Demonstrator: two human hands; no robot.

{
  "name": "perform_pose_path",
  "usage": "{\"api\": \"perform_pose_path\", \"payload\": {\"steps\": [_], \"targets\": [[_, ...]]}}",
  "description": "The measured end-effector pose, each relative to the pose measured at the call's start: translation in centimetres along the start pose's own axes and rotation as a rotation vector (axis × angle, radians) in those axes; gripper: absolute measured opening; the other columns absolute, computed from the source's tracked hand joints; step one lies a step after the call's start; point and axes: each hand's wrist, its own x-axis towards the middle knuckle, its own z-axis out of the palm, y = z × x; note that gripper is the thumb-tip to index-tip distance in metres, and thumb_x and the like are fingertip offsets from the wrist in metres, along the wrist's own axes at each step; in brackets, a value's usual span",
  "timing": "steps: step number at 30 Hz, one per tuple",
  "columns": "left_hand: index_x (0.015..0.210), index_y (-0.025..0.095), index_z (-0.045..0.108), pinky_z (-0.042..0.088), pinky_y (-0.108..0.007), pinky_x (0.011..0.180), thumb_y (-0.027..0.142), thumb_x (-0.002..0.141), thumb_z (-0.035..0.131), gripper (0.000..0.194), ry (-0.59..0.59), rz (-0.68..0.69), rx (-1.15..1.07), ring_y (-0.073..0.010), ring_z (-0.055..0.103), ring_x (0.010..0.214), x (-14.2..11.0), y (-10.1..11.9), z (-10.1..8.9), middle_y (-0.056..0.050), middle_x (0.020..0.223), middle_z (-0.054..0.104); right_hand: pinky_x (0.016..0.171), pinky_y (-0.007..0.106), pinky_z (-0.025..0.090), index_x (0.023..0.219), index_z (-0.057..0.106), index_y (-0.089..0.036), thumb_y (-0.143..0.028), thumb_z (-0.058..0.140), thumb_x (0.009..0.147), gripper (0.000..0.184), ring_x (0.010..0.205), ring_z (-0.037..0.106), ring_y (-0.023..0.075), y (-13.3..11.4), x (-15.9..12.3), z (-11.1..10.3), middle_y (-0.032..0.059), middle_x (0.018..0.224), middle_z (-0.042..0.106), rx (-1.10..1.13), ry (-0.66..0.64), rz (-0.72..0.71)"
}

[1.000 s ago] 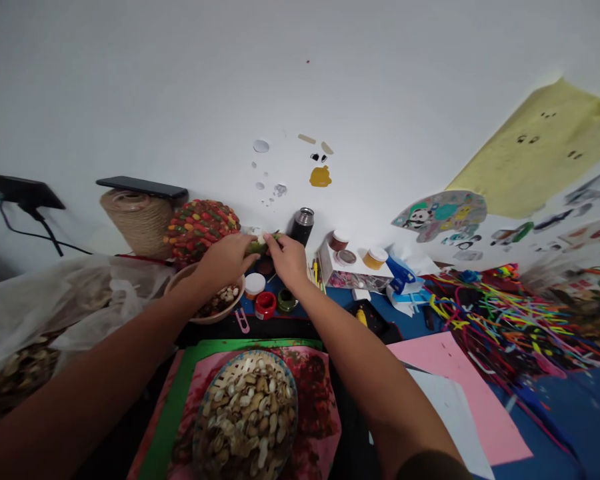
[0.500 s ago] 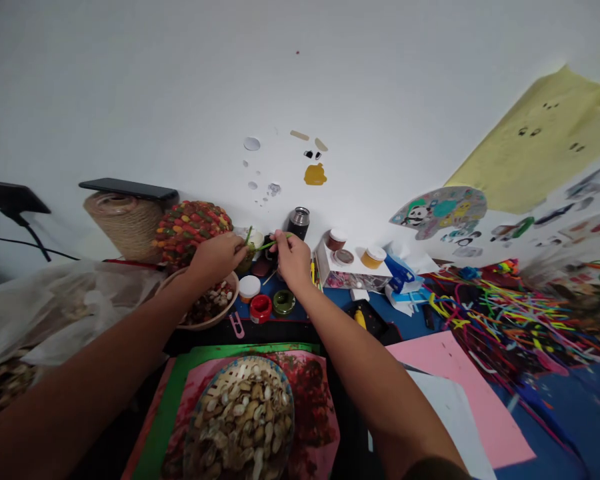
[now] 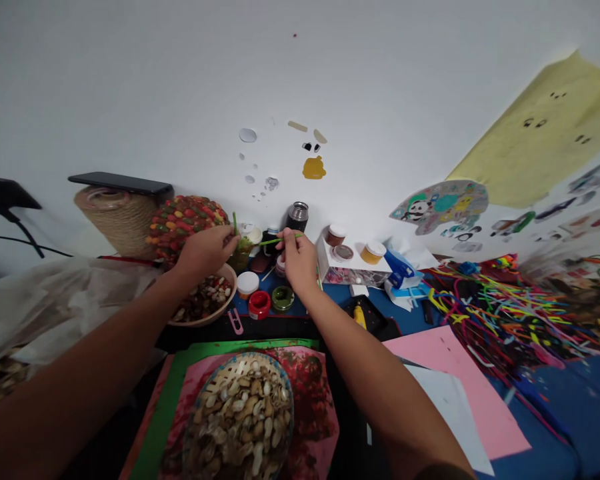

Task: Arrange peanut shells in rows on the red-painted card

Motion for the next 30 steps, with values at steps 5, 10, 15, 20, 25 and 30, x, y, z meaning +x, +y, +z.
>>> {"api": "perform_pose_path", "payload": {"steps": [5, 10, 15, 20, 25, 30], "targets": [[0.095, 0.021, 0.066, 0.046, -0.036, 0.077, 0.035, 0.106, 0.048, 0.025, -0.006, 0.005, 0.005, -0.0301, 0.073, 0.096, -0.3, 0.0, 0.4, -0.014, 0.102, 0.078, 0.054, 0.028, 0.045, 0.091, 0.072, -0.021, -0.072, 0.050, 0.103, 0.057, 0.055, 0.059, 0.0158, 0.0, -0.3, -0.5, 0.0014, 0.074, 0.070, -0.100, -0.034, -0.011], [0.095, 0.022, 0.067, 0.048, -0.035, 0.078, 0.035, 0.106, 0.047, 0.026, -0.009, 0.008, 0.012, -0.0293, 0.073, 0.096, -0.4, 0.1, 0.3, -0.013, 0.100, 0.078, 0.057, 0.027, 0.045, 0.084, 0.069, -0.023, -0.065, 0.057, 0.104, 0.048, 0.057, 0.061, 0.0165, 0.0, -0.5, -0.5, -0.0012, 0.068, 0.068, -0.178, -0.062, -0.046], [0.099, 0.021, 0.068, 0.049, -0.035, 0.081, 0.037, 0.109, 0.043, 0.031, 0.018, 0.025, 0.033, -0.0295, 0.073, 0.103, 0.0, 0.3, -0.2, -0.014, 0.106, 0.078, 0.067, 0.028, 0.051, 0.090, 0.077, -0.025, -0.053, 0.057, 0.108, 0.039, 0.061, 0.068, 0.0180, 0.0, -0.3, 0.7, -0.0005, 0.077, 0.077, -0.278, -0.162, -0.139], [0.098, 0.021, 0.070, 0.046, -0.034, 0.075, 0.038, 0.110, 0.044, 0.033, 0.003, 0.030, 0.070, -0.0301, 0.076, 0.100, -0.1, 0.2, -0.1, -0.014, 0.101, 0.080, 0.092, 0.033, 0.054, 0.104, 0.082, -0.025, -0.040, 0.059, 0.110, 0.028, 0.097, 0.077, 0.0243, 1.2, -0.2, 1.6, 0.0051, 0.104, 0.084, -0.398, -0.250, -0.253], [0.100, 0.020, 0.070, 0.043, -0.033, 0.069, 0.042, 0.112, 0.043, 0.036, -0.010, -0.002, 0.110, -0.0302, 0.078, 0.095, -0.6, 0.1, 0.4, -0.014, 0.101, 0.081, 0.100, 0.034, 0.052, 0.114, 0.083, -0.024, -0.033, 0.060, 0.111, 0.025, 0.112, 0.074, 0.0257, 2.0, -0.6, 1.7, 0.0084, 0.118, 0.082, -0.500, -0.357, -0.330], [0.099, 0.020, 0.071, 0.042, -0.034, 0.066, 0.043, 0.112, 0.041, 0.040, -0.034, 0.001, 0.148, -0.0309, 0.078, 0.092, -0.9, 0.1, 1.0, -0.014, 0.100, 0.081, 0.098, 0.035, 0.053, 0.120, 0.081, -0.023, -0.034, 0.053, 0.114, 0.030, 0.113, 0.074, 0.0269, 2.2, -1.2, 2.1, 0.0105, 0.122, 0.081, -0.559, -0.399, -0.356]]}}
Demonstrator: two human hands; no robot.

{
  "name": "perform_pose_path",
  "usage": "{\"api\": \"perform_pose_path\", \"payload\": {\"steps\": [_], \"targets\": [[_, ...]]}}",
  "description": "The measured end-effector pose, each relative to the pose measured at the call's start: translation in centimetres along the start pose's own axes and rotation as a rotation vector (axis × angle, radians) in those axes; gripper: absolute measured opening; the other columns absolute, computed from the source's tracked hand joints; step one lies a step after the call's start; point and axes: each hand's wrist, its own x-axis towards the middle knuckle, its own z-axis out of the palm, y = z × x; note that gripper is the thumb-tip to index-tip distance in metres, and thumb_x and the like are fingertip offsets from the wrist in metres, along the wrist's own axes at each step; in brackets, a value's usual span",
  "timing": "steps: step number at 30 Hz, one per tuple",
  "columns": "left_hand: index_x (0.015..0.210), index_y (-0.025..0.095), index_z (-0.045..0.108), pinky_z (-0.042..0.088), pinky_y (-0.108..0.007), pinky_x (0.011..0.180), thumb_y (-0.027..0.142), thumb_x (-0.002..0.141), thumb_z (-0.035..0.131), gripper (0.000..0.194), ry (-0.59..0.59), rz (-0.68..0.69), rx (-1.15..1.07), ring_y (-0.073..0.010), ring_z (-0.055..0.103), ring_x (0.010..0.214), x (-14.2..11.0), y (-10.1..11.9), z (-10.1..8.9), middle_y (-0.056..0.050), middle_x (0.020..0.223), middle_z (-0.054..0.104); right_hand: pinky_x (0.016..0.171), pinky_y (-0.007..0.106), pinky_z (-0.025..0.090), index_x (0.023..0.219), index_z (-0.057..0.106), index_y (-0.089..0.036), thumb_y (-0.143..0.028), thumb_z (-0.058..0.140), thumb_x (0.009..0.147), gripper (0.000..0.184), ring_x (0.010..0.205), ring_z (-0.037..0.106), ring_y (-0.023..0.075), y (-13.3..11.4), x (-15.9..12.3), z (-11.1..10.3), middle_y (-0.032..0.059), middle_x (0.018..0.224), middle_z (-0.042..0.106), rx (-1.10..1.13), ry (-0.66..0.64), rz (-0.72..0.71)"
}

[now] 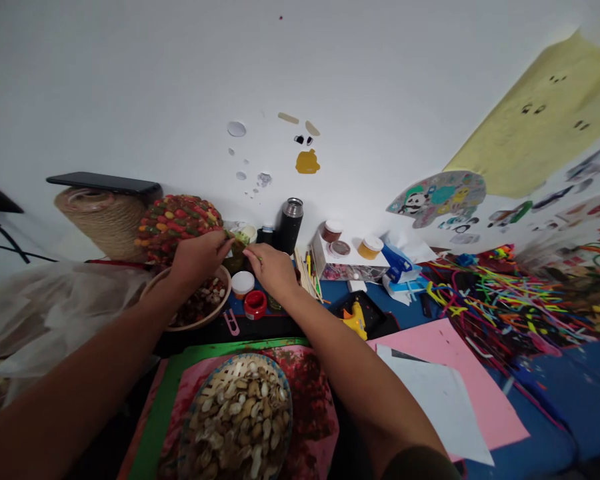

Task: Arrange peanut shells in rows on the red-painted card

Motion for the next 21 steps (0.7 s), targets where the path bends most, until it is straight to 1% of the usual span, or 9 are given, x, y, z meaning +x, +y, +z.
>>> {"api": "perform_pose_path", "payload": {"steps": [4, 7, 10, 13, 16, 19, 21], "targets": [[0.097, 0.021, 0.072, 0.046, -0.034, 0.071, 0.043, 0.110, 0.044, 0.038, 0.032, -0.039, -0.065, -0.0306, 0.078, 0.094, 0.1, -0.3, 0.2, -0.013, 0.098, 0.082, 0.094, 0.034, 0.053, 0.115, 0.081, -0.025, -0.036, 0.055, 0.114, 0.029, 0.108, 0.075, 0.0267, -0.3, 0.1, 0.4, 0.0094, 0.116, 0.082, -0.023, -0.015, -0.009], [0.103, 0.022, 0.073, 0.049, -0.033, 0.076, 0.043, 0.109, 0.043, 0.037, 0.061, -0.071, -0.100, -0.0288, 0.078, 0.095, 0.1, -0.7, -0.4, -0.011, 0.097, 0.083, 0.094, 0.032, 0.053, 0.115, 0.079, -0.025, -0.035, 0.052, 0.115, 0.029, 0.109, 0.074, 0.0245, -0.6, 0.1, 0.1, 0.0076, 0.116, 0.082, -0.019, 0.017, -0.001], [0.111, 0.021, 0.075, 0.051, -0.033, 0.081, 0.044, 0.109, 0.044, 0.039, 0.095, -0.042, -0.162, -0.0286, 0.078, 0.103, -0.1, -0.8, -1.3, -0.012, 0.107, 0.083, 0.096, 0.033, 0.053, 0.117, 0.078, -0.023, -0.034, 0.048, 0.116, 0.032, 0.109, 0.074, 0.0244, -1.0, -0.1, -0.7, 0.0083, 0.114, 0.081, -0.007, 0.053, 0.003], [0.118, 0.019, 0.075, 0.053, -0.034, 0.085, 0.042, 0.110, 0.043, 0.040, 0.065, 0.025, -0.178, -0.0297, 0.078, 0.108, -0.5, -0.6, -1.8, -0.014, 0.118, 0.082, 0.097, 0.033, 0.053, 0.118, 0.078, -0.023, -0.034, 0.049, 0.115, 0.031, 0.109, 0.074, 0.0243, -1.5, -0.6, -1.5, 0.0082, 0.116, 0.081, 0.006, 0.048, -0.016], [0.124, 0.020, 0.075, 0.055, -0.035, 0.087, 0.039, 0.108, 0.046, 0.039, 0.032, 0.044, -0.146, -0.0303, 0.078, 0.109, -1.0, -0.5, -1.6, -0.014, 0.123, 0.081, 0.096, 0.032, 0.053, 0.119, 0.079, -0.026, -0.033, 0.051, 0.114, 0.029, 0.110, 0.074, 0.0236, -1.6, -0.9, -1.7, 0.0071, 0.118, 0.081, 0.009, 0.024, -0.028], [0.133, 0.023, 0.074, 0.055, -0.033, 0.090, 0.034, 0.107, 0.047, 0.039, 0.011, 0.065, -0.146, -0.0288, 0.078, 0.113, -1.5, -0.7, -1.1, -0.011, 0.131, 0.080, 0.096, 0.032, 0.054, 0.121, 0.079, -0.026, -0.031, 0.053, 0.113, 0.028, 0.109, 0.074, 0.0237, -1.4, -1.1, -1.4, 0.0073, 0.119, 0.080, 0.007, -0.007, -0.027], [0.135, 0.025, 0.073, 0.056, -0.033, 0.091, 0.031, 0.106, 0.048, 0.040, -0.002, 0.061, -0.164, -0.0285, 0.077, 0.114, -1.8, -0.9, -0.9, -0.009, 0.132, 0.080, 0.097, 0.033, 0.055, 0.122, 0.079, -0.026, -0.028, 0.053, 0.113, 0.027, 0.109, 0.075, 0.0239, -1.4, -1.1, -1.2, 0.0073, 0.120, 0.080, 0.013, -0.027, -0.021]]}}
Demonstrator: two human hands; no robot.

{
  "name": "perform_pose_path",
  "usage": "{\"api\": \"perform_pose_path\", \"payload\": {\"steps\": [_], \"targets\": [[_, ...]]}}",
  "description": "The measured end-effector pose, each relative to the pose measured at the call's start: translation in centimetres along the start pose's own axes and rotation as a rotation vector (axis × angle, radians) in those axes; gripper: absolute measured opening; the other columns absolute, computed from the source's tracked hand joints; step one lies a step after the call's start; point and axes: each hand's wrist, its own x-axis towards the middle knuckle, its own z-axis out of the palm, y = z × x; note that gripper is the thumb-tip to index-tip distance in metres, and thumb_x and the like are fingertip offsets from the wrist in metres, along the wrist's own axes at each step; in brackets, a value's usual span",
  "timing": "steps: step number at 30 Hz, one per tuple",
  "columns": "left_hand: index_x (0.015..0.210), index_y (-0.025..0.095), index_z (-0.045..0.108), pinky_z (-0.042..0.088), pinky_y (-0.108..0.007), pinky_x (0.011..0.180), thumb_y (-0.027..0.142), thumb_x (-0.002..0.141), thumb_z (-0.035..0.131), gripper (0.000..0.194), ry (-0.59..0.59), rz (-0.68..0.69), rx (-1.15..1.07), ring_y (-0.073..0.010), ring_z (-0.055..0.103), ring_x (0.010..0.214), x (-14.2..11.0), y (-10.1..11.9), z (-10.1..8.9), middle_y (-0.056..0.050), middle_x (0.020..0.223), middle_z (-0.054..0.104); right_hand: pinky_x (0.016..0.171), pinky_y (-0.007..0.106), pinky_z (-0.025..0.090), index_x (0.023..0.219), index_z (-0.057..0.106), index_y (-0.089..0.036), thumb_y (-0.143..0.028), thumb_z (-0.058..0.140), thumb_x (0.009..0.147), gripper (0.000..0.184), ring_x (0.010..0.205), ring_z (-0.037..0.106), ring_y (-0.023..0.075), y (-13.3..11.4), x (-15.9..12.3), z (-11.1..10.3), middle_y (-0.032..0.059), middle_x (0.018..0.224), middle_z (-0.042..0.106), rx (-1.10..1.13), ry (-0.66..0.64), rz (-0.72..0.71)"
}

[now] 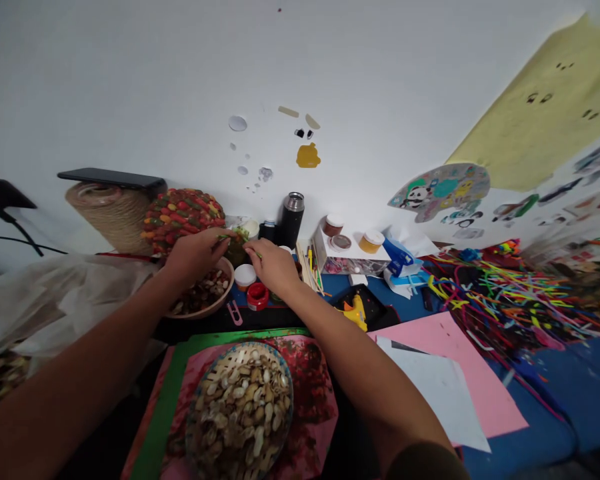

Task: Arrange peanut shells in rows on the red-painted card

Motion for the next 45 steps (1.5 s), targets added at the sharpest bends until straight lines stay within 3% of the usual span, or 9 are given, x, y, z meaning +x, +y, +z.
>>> {"api": "perform_pose_path", "payload": {"steps": [6, 9, 16, 19, 27, 30, 33, 39, 45], "targets": [[0.129, 0.019, 0.076, 0.055, -0.036, 0.095, 0.038, 0.107, 0.048, 0.040, 0.070, -0.058, -0.048, -0.0309, 0.076, 0.117, -0.3, -0.1, -0.5, -0.013, 0.125, 0.080, 0.103, 0.034, 0.053, 0.119, 0.079, -0.025, -0.034, 0.052, 0.114, 0.029, 0.116, 0.074, 0.0247, -1.0, -0.4, -0.4, 0.0069, 0.123, 0.081, 0.124, 0.087, 0.012], [0.123, 0.017, 0.077, 0.056, -0.037, 0.092, 0.040, 0.106, 0.051, 0.039, 0.052, -0.090, -0.052, -0.0318, 0.077, 0.110, -0.6, 0.2, -0.8, -0.014, 0.115, 0.082, 0.096, 0.034, 0.056, 0.116, 0.080, -0.026, -0.038, 0.054, 0.112, 0.029, 0.110, 0.077, 0.0250, -1.6, -0.7, -0.6, 0.0053, 0.117, 0.083, 0.226, 0.117, 0.076], [0.127, 0.018, 0.074, 0.054, -0.036, 0.102, 0.039, 0.109, 0.044, 0.041, 0.127, 0.029, -0.126, -0.0290, 0.073, 0.121, -1.5, 1.5, -1.9, -0.013, 0.127, 0.079, 0.073, 0.032, 0.058, 0.111, 0.078, -0.026, -0.047, 0.056, 0.108, 0.030, 0.072, 0.075, 0.0206, -2.1, -2.0, -0.8, 0.0031, 0.097, 0.082, 0.436, 0.220, 0.214], [0.129, 0.018, 0.073, 0.052, -0.036, 0.106, 0.037, 0.111, 0.041, 0.041, 0.141, 0.126, -0.112, -0.0283, 0.071, 0.124, -1.5, 2.3, -2.7, -0.013, 0.130, 0.078, 0.067, 0.031, 0.057, 0.109, 0.077, -0.025, -0.052, 0.057, 0.107, 0.034, 0.065, 0.071, 0.0190, -2.4, -2.4, -1.2, 0.0026, 0.091, 0.080, 0.515, 0.257, 0.250], [0.123, 0.020, 0.075, 0.055, -0.038, 0.092, 0.030, 0.109, 0.046, 0.034, 0.106, 0.299, -0.020, -0.0291, 0.074, 0.112, -2.3, 6.1, -4.2, -0.013, 0.121, 0.079, 0.059, 0.028, 0.052, 0.103, 0.077, -0.024, -0.066, 0.064, 0.101, 0.045, 0.059, 0.065, 0.0150, -3.6, -4.5, -3.0, 0.0013, 0.085, 0.077, 0.717, 0.389, 0.252], [0.112, 0.020, 0.076, 0.055, -0.035, 0.083, 0.033, 0.109, 0.049, 0.030, 0.088, 0.347, -0.107, -0.0271, 0.075, 0.100, -2.5, 8.2, -4.0, -0.010, 0.107, 0.080, 0.058, 0.028, 0.050, 0.100, 0.077, -0.024, -0.065, 0.065, 0.101, 0.043, 0.058, 0.064, 0.0151, -4.0, -6.5, -4.7, 0.0012, 0.083, 0.076, 0.714, 0.398, 0.246], [0.104, 0.020, 0.075, 0.054, -0.032, 0.084, 0.035, 0.108, 0.053, 0.027, 0.082, 0.378, -0.272, -0.0242, 0.074, 0.098, -2.4, 10.1, -3.8, -0.009, 0.107, 0.081, 0.058, 0.028, 0.049, 0.096, 0.077, -0.023, -0.063, 0.066, 0.102, 0.041, 0.057, 0.062, 0.0146, -3.8, -8.5, -6.9, 0.0003, 0.076, 0.073, 0.682, 0.432, 0.252], [0.108, 0.020, 0.077, 0.052, -0.031, 0.081, 0.039, 0.104, 0.056, 0.028, 0.043, 0.296, -0.514, -0.0218, 0.073, 0.091, -2.8, 11.6, -5.1, -0.007, 0.103, 0.081, 0.058, 0.028, 0.049, 0.094, 0.076, -0.021, -0.065, 0.068, 0.100, 0.045, 0.055, 0.061, 0.0140, -2.0, -11.3, -9.7, -0.0001, 0.071, 0.071, 0.639, 0.523, 0.346], [0.107, 0.019, 0.078, 0.052, -0.028, 0.074, 0.047, 0.098, 0.059, 0.035, 0.030, 0.120, -0.660, -0.0213, 0.071, 0.087, -3.4, 9.9, -5.3, -0.005, 0.095, 0.080, 0.054, 0.028, 0.047, 0.088, 0.077, -0.020, -0.075, 0.067, 0.095, 0.056, 0.054, 0.057, 0.0151, -0.5, -12.4, -9.1, 0.0004, 0.065, 0.066, 0.643, 0.534, 0.450]]}}
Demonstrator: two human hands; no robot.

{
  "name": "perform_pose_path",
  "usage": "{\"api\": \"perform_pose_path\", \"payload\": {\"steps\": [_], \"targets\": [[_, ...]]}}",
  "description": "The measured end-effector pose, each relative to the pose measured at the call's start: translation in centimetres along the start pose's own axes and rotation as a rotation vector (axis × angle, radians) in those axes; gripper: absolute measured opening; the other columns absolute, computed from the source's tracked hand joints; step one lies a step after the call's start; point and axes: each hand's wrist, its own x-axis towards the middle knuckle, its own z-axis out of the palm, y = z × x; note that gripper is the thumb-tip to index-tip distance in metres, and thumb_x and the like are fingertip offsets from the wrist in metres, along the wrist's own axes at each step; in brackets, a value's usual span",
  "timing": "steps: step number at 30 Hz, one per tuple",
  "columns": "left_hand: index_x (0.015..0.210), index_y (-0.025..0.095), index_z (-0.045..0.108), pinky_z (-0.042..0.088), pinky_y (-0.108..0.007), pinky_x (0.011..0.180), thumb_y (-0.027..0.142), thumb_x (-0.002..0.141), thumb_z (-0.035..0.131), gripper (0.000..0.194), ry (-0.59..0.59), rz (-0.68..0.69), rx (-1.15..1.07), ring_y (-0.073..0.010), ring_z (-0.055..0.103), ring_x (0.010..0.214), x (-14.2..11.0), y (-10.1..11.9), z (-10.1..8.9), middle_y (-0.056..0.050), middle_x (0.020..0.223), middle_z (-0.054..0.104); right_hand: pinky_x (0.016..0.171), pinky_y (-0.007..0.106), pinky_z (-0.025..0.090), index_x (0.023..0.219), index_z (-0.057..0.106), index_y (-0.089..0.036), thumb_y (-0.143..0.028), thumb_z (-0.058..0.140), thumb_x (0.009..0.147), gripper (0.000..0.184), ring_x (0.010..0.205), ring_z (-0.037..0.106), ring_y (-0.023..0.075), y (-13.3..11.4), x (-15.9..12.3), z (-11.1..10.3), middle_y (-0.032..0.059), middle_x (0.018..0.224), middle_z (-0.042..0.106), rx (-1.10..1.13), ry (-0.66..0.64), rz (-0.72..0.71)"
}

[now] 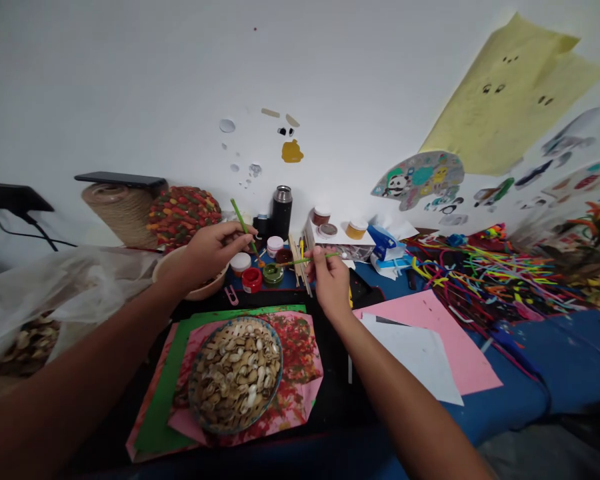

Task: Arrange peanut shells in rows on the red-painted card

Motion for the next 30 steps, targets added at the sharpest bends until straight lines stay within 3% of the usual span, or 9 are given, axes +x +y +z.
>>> {"api": "perform_pose_path", "payload": {"steps": [8, 12, 20, 30], "targets": [[0.102, 0.020, 0.077, 0.051, -0.029, 0.074, 0.051, 0.097, 0.058, 0.037, -0.002, -0.081, 0.020, -0.0219, 0.069, 0.085, -0.6, -1.8, -0.2, -0.004, 0.089, 0.079, 0.052, 0.030, 0.047, 0.087, 0.076, -0.021, -0.078, 0.063, 0.095, 0.059, 0.052, 0.057, 0.0172, 1.9, 0.3, 1.1, 0.0014, 0.065, 0.067, -0.072, -0.055, 0.062], [0.098, 0.022, 0.075, 0.050, -0.030, 0.075, 0.054, 0.099, 0.056, 0.037, -0.038, -0.104, 0.048, -0.0230, 0.070, 0.089, -1.2, -2.7, -0.1, -0.004, 0.096, 0.079, 0.052, 0.032, 0.049, 0.089, 0.076, -0.022, -0.080, 0.064, 0.093, 0.059, 0.053, 0.058, 0.0187, 2.9, 0.8, 1.8, 0.0017, 0.065, 0.068, -0.073, -0.064, 0.060], [0.108, 0.023, 0.075, 0.046, -0.033, 0.071, 0.053, 0.100, 0.054, 0.037, -0.153, -0.163, 0.136, -0.0226, 0.067, 0.076, -2.0, -5.1, 1.0, -0.002, 0.085, 0.076, 0.049, 0.029, 0.046, 0.088, 0.077, -0.021, -0.080, 0.064, 0.092, 0.061, 0.050, 0.056, 0.0166, 4.1, 1.5, 2.4, 0.0006, 0.062, 0.065, -0.054, -0.066, 0.088], [0.111, 0.021, 0.074, 0.048, -0.032, 0.072, 0.050, 0.101, 0.054, 0.036, -0.131, -0.164, 0.144, -0.0236, 0.070, 0.081, -1.8, -5.8, 1.3, -0.004, 0.089, 0.079, 0.049, 0.028, 0.043, 0.085, 0.075, -0.021, -0.078, 0.065, 0.092, 0.059, 0.049, 0.056, 0.0152, 4.5, 1.9, 2.9, 0.0002, 0.062, 0.065, -0.040, -0.083, 0.121]]}}
